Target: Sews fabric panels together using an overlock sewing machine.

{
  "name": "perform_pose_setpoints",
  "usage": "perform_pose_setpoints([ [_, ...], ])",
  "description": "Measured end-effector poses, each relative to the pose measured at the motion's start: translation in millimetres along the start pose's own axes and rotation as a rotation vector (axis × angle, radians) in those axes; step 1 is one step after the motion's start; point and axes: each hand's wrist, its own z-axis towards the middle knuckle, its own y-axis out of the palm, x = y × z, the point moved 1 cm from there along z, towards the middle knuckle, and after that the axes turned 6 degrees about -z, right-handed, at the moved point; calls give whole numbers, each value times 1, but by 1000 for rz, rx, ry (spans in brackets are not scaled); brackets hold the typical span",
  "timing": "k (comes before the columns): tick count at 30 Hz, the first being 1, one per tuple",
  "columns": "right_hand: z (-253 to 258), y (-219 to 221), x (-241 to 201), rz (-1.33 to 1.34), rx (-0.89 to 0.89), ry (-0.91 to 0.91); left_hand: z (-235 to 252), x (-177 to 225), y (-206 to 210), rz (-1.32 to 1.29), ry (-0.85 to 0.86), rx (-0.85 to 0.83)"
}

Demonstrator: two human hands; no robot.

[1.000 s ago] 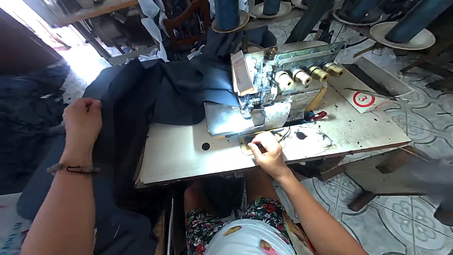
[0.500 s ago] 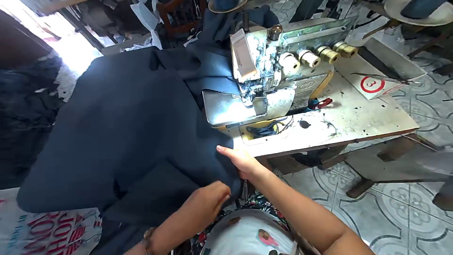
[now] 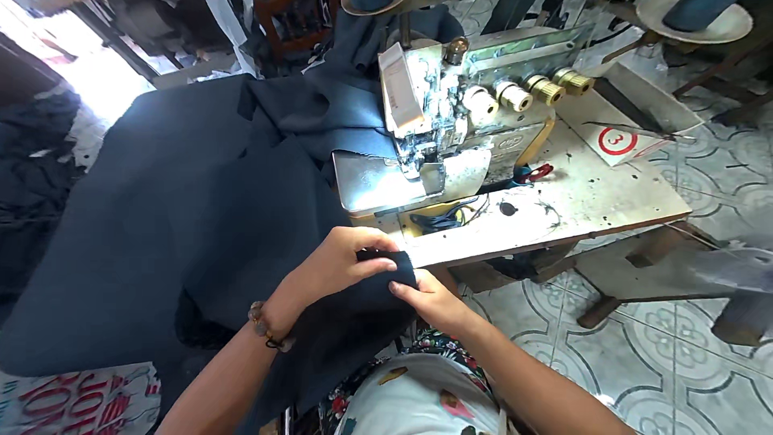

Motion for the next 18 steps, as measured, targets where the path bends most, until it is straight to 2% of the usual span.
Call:
perform_pose_setpoints([
  [6, 7, 2, 0, 43, -29, 26, -5, 3, -1, 60, -35, 56],
  [13, 10, 4, -9, 162, 27, 114, -1, -1, 5, -53, -100, 117],
  [18, 14, 2, -14, 129, 7, 141, -2, 1, 7, -54, -88, 104],
])
